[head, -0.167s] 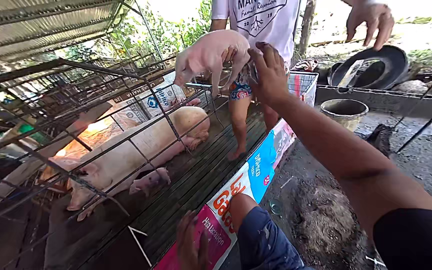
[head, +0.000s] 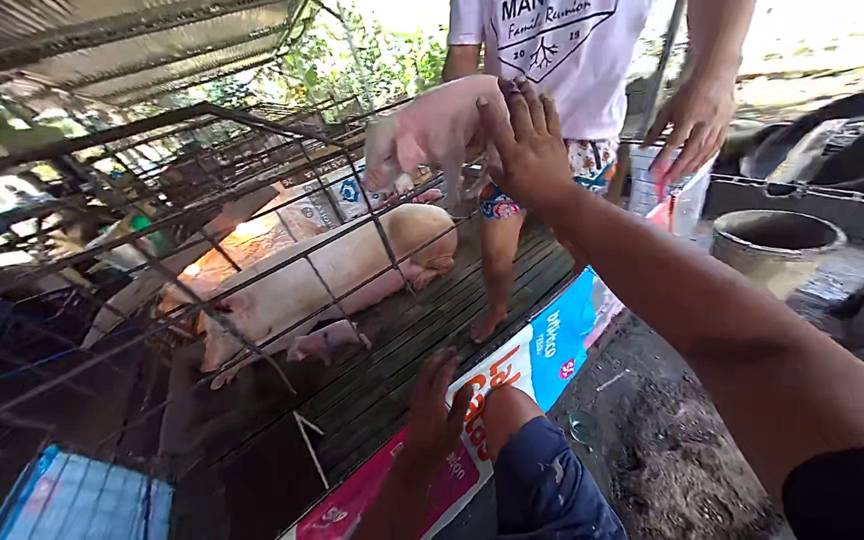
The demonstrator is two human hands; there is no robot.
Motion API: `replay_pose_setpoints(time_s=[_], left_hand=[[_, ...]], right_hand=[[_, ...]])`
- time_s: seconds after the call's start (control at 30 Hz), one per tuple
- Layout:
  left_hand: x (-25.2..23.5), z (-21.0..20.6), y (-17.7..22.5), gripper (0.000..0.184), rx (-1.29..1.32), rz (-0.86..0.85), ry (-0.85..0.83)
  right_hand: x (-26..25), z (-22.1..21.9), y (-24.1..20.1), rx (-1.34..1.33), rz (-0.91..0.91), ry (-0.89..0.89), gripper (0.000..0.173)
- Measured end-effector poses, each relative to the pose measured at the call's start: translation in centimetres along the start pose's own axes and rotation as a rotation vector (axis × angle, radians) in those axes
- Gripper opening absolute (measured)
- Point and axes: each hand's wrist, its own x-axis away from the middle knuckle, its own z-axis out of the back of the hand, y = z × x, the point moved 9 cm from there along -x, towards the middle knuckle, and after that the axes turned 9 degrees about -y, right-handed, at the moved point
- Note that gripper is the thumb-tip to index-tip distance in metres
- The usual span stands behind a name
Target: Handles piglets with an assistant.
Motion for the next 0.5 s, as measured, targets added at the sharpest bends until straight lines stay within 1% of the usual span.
replay_pose_setpoints(time_s=[0.07,0.17,0.3,0.33,0.37,0.4,0.5], left_hand=[[-3.5,0.3,-0.2,0.044,0.025,0.015,-0.015],[-7.0,0.8,-2.7,0.047,0.098,0.117,-0.021],[-8.8,1.5,-5.9,0.048,0.124,0.266,-0.086],[-9.0,1.8,-6.6,0.049,0.14,0.288,-0.084],[-9.2,2.3,-7.2,0.051,0.168,0.301,-0.068],[-9.4,2.8,-7.7,0.052,0.211,0.303,-0.035],[-10.0,5.8,-9.1,0.056,0.375,0.288,0.146]], right_hand=[[-0.9,-0.3,-3.9,-0.013,0.094,0.072,0.077],[-1.7,-1.2,-8.7,-0.03,0.213,0.148,0.068],[-1.3,-1.5,-13.2,-0.101,0.271,0.154,0.066],[-1.2,-1.5,-14.0,-0.104,0.288,0.219,0.064],[-1.1,-1.4,-15.1,-0.114,0.311,0.282,0.064],[-0.8,-1.1,-16.2,-0.119,0.329,0.328,0.067],[0.3,-0.1,-19.3,-0.154,0.364,0.398,0.072]])
